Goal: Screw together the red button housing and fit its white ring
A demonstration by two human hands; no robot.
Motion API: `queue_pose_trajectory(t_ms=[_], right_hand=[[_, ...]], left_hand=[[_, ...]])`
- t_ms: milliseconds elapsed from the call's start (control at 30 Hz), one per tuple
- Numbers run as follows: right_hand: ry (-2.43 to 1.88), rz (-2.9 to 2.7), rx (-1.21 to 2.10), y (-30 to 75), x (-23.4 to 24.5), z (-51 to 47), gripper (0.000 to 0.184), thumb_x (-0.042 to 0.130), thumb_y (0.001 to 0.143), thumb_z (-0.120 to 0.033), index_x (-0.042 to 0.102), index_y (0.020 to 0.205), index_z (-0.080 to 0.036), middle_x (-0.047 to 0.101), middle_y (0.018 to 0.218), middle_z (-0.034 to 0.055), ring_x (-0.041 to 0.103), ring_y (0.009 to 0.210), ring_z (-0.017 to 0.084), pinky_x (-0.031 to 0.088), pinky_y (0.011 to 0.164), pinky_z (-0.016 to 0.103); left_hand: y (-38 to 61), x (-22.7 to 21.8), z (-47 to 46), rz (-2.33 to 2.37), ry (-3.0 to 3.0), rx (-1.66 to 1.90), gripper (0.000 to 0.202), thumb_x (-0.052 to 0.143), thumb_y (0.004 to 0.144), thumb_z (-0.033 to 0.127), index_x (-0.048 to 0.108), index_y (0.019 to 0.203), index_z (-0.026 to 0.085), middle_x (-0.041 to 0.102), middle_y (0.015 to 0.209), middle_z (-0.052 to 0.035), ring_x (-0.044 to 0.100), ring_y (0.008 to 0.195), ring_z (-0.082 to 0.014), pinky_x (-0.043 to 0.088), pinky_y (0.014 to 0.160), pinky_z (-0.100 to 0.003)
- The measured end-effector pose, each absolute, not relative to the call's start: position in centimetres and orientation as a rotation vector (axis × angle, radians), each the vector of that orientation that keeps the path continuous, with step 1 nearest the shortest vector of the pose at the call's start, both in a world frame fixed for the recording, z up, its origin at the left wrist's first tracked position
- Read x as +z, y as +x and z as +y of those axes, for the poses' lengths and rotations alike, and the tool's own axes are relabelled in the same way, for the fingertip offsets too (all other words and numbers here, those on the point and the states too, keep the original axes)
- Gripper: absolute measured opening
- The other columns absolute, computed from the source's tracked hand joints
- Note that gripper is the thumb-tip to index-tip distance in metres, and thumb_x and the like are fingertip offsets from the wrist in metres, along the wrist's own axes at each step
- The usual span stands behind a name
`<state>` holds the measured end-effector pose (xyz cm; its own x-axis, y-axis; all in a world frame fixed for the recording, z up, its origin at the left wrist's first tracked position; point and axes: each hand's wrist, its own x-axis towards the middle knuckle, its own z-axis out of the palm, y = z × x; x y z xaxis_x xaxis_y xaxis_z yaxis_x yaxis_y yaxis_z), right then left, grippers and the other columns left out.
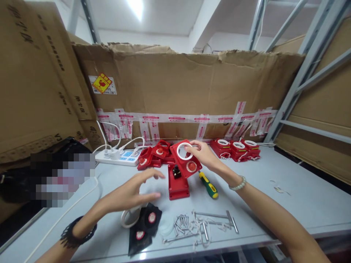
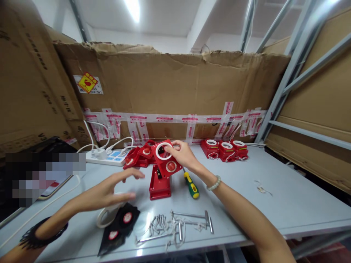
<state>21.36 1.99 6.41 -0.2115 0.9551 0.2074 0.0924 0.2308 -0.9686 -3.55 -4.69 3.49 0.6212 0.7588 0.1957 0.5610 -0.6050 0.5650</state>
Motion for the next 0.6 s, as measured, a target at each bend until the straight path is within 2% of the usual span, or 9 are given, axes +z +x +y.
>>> queue_pose_trajectory(t_ms=[67,133,200,267,367,500,600], right_hand=[[-1.04,-1.538,1.143,20.9,5.8,1.8,0.025,0.068,0.07,-0.038,0.054,0.08,-0.019,0.064,0.059,-0.0014,0.06,0.053,0.014,0.044,0.049,0.024],[-1.045,-1.552,1.128,20.5,5.2,1.4,0.031,0.068,0.069,-0.043,0.052,0.082,-0.019,0.064,0.063,-0.0006,0.061,0.057,0.015,0.045,0.051,0.025],[-1.034,-1.582,1.093,20.0,4.8,0.8,0.035,0.066,0.071,-0.046,0.05,0.084,-0.019,0.064,0.067,-0.0002,0.061,0.061,0.015,0.045,0.053,0.025],[-1.011,-1.582,1.089,19.7,4.8,0.1,0.034,0.063,0.073,-0.048,0.049,0.085,-0.019,0.062,0.068,-0.0011,0.059,0.059,0.014,0.045,0.054,0.025],[-0.956,-1.509,1.169,19.5,5.4,-0.8,0.033,0.059,0.076,-0.05,0.047,0.085,-0.019,0.06,0.067,-0.0024,0.056,0.057,0.012,0.046,0.056,0.026],[-0.833,-1.374,1.25,19.6,6.2,-1.1,0.033,0.055,0.078,-0.052,0.051,0.079,-0.02,0.06,0.072,-0.0018,0.057,0.066,0.013,0.047,0.066,0.026],[-0.753,-1.337,1.532,19.7,6.4,-1.2,0.039,0.047,0.082,-0.057,0.057,0.08,-0.019,0.063,0.073,0.0009,0.058,0.064,0.013,0.048,0.063,0.026]], left_hand=[[-2.3,3.9,-4.0,1.11,2.408,0.873,0.042,0.054,0.088,0.034,0.041,0.127,0.027,0.05,0.125,-0.0075,0.05,0.111,-0.0238,0.044,0.09,-0.037],[-0.6,4.2,-3.4,1.119,2.5,1.136,0.046,0.055,0.088,0.033,0.036,0.13,0.026,0.045,0.128,-0.0095,0.047,0.115,-0.0249,0.042,0.095,-0.04],[1.2,4.4,-2.7,1.124,2.681,1.193,0.051,0.056,0.087,0.033,0.034,0.133,0.026,0.039,0.131,-0.0115,0.039,0.122,-0.0279,0.038,0.1,-0.044],[2.5,4.5,-2.1,1.11,2.848,1.178,0.05,0.055,0.088,0.034,0.034,0.133,0.026,0.043,0.123,-0.0116,0.045,0.114,-0.0288,0.041,0.095,-0.047],[3.4,4.7,-1.3,1.052,2.918,1.21,0.049,0.05,0.091,0.034,0.03,0.134,0.025,0.044,0.116,-0.0114,0.047,0.109,-0.0282,0.045,0.091,-0.046],[3.1,4.8,-1.0,1.003,2.868,1.319,0.049,0.045,0.093,0.037,0.027,0.136,0.024,0.041,0.117,-0.0116,0.046,0.111,-0.0265,0.044,0.093,-0.042],[2.7,4.6,-1.0,0.987,2.899,1.438,0.046,0.04,0.095,0.04,0.028,0.135,0.022,0.041,0.115,-0.0118,0.046,0.11,-0.0266,0.043,0.093,-0.041]])
